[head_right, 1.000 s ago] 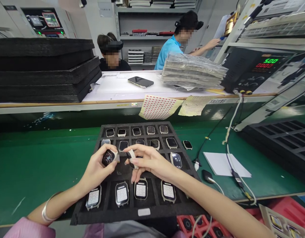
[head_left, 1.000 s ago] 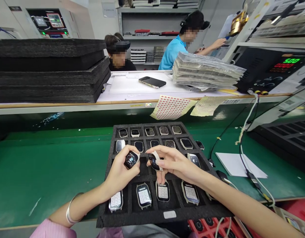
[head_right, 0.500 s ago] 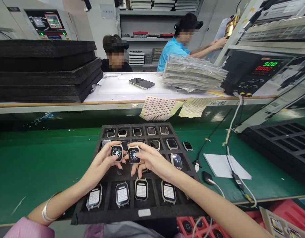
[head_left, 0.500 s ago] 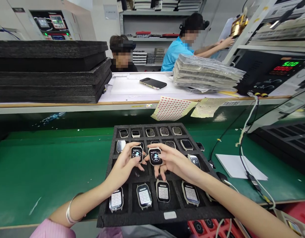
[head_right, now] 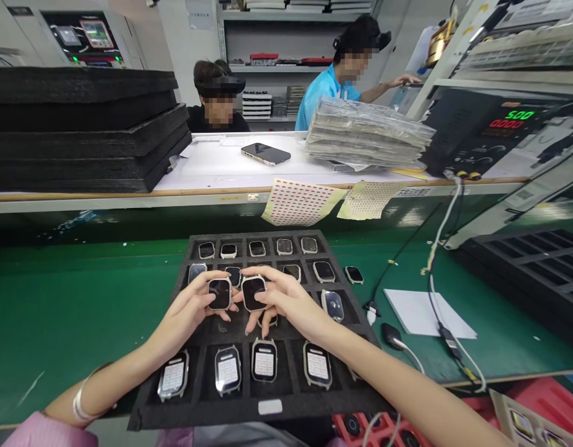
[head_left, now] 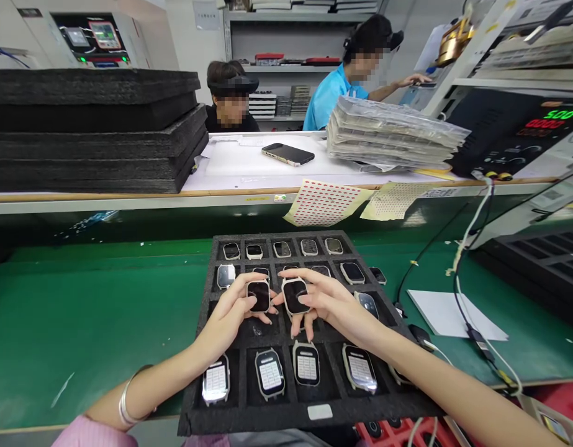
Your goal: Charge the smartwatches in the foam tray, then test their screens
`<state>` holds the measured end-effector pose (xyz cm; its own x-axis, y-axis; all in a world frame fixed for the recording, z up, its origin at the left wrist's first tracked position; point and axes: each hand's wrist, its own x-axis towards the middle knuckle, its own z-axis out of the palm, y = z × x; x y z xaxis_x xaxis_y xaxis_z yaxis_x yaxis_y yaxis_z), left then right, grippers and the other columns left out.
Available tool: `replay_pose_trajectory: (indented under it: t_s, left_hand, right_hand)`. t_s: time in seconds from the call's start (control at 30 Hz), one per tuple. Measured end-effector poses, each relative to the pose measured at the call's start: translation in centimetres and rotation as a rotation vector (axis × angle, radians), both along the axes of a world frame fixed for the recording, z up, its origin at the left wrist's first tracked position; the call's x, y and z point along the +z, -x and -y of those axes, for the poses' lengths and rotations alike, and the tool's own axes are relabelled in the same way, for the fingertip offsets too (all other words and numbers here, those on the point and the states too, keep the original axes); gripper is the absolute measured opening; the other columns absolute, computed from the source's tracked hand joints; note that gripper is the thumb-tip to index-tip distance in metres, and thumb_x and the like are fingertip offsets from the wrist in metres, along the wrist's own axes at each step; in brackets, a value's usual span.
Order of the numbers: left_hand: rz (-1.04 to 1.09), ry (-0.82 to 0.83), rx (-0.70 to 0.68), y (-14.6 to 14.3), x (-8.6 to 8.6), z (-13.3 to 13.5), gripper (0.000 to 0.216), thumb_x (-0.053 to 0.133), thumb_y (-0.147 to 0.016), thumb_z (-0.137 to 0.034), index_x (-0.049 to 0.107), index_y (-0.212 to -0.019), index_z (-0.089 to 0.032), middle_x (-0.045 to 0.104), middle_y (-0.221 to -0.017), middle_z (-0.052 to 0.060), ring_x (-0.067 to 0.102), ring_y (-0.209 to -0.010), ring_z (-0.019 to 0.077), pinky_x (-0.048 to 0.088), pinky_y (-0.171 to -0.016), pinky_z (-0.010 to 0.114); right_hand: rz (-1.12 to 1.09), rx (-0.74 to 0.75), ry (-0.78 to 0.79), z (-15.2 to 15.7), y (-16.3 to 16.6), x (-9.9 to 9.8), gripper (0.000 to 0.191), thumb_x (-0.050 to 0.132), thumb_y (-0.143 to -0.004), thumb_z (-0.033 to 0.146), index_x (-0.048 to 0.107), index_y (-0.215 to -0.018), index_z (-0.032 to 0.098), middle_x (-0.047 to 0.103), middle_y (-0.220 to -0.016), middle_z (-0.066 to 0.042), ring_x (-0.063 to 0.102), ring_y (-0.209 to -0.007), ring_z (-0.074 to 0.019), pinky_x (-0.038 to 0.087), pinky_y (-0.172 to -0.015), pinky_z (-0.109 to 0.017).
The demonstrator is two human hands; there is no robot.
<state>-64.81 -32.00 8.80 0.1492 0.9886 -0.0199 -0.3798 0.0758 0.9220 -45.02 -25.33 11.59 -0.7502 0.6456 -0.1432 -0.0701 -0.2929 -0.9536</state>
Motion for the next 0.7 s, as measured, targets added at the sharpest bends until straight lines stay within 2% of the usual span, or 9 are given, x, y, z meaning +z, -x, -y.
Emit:
replay_pose_trajectory:
  t_s: [0.13, 0.27, 0.33, 0.4, 0.6, 0.7]
  left_hand:
    - [-0.059, -0.026, 0.004, -0.07, 0.17, -0.01, 0.028, 0.049, -0.087, -0.023, 0.051, -0.115, -0.021, 0.061, -0.101, 0.007, 0.061, -0.086, 0.0199, 0.051, -0.073, 0.033]
    - [-0.222, -0.079, 0.064, -0.12, 0.04, -0.16, 0.029, 0.059, -0.082, -0.024, 0.051, -0.110, -0.022, 0.054, -0.083, 0.001, 0.056, -0.066, 0.0139, 0.047, -0.058, 0.025]
    - [-0.317, -0.089, 0.108, -0.08, -0.09, -0.24, 0.031, 0.063, -0.079, -0.023, 0.050, -0.106, -0.023, 0.050, -0.081, -0.002, 0.049, -0.057, 0.0104, 0.041, -0.049, 0.022]
    - [-0.393, -0.102, 0.136, 0.02, -0.16, -0.29, 0.029, 0.064, -0.077, -0.022, 0.051, -0.103, -0.023, 0.048, -0.083, -0.002, 0.045, -0.056, 0.0097, 0.037, -0.046, 0.021]
    - [-0.491, -0.162, 0.141, 0.48, 0.14, -0.03, 0.017, 0.059, -0.078, -0.016, 0.055, -0.095, -0.020, 0.053, -0.088, 0.000, 0.046, -0.061, 0.0111, 0.039, -0.052, 0.022]
    - [-0.562, -0.215, 0.169, 0.59, 0.29, 0.12, 0.016, 0.057, -0.076, -0.014, 0.056, -0.092, -0.019, 0.056, -0.087, 0.001, 0.052, -0.073, 0.0156, 0.042, -0.063, 0.024]
  right_hand:
    - [0.002, 0.033, -0.025, -0.11, -0.12, -0.19, 0.047, 0.061, -0.087, 0.028, 0.042, -0.129, 0.019, 0.068, -0.101, -0.012, 0.070, -0.062, -0.0187, 0.053, -0.044, -0.022]
    - [-0.049, 0.060, -0.009, 0.15, -0.13, -0.06, 0.049, 0.059, -0.089, 0.031, 0.040, -0.133, 0.022, 0.064, -0.110, -0.014, 0.070, -0.069, -0.0192, 0.056, -0.050, -0.025]
    - [-0.080, 0.076, -0.002, 0.34, -0.09, 0.06, 0.046, 0.058, -0.090, 0.032, 0.042, -0.133, 0.022, 0.060, -0.117, -0.014, 0.070, -0.074, -0.0192, 0.057, -0.055, -0.028]
    - [-0.093, 0.089, -0.012, 0.46, -0.06, 0.12, 0.044, 0.058, -0.091, 0.031, 0.044, -0.132, 0.023, 0.058, -0.120, -0.014, 0.069, -0.076, -0.0193, 0.057, -0.058, -0.029]
    - [-0.063, 0.144, -0.081, 0.37, -0.24, -0.09, 0.034, 0.060, -0.090, 0.027, 0.053, -0.123, 0.020, 0.060, -0.110, -0.011, 0.069, -0.070, -0.0172, 0.057, -0.057, -0.028]
    - [-0.045, 0.134, -0.100, 0.49, -0.31, -0.11, 0.033, 0.061, -0.090, 0.028, 0.056, -0.122, 0.019, 0.060, -0.109, -0.010, 0.068, -0.066, -0.0148, 0.057, -0.057, -0.027]
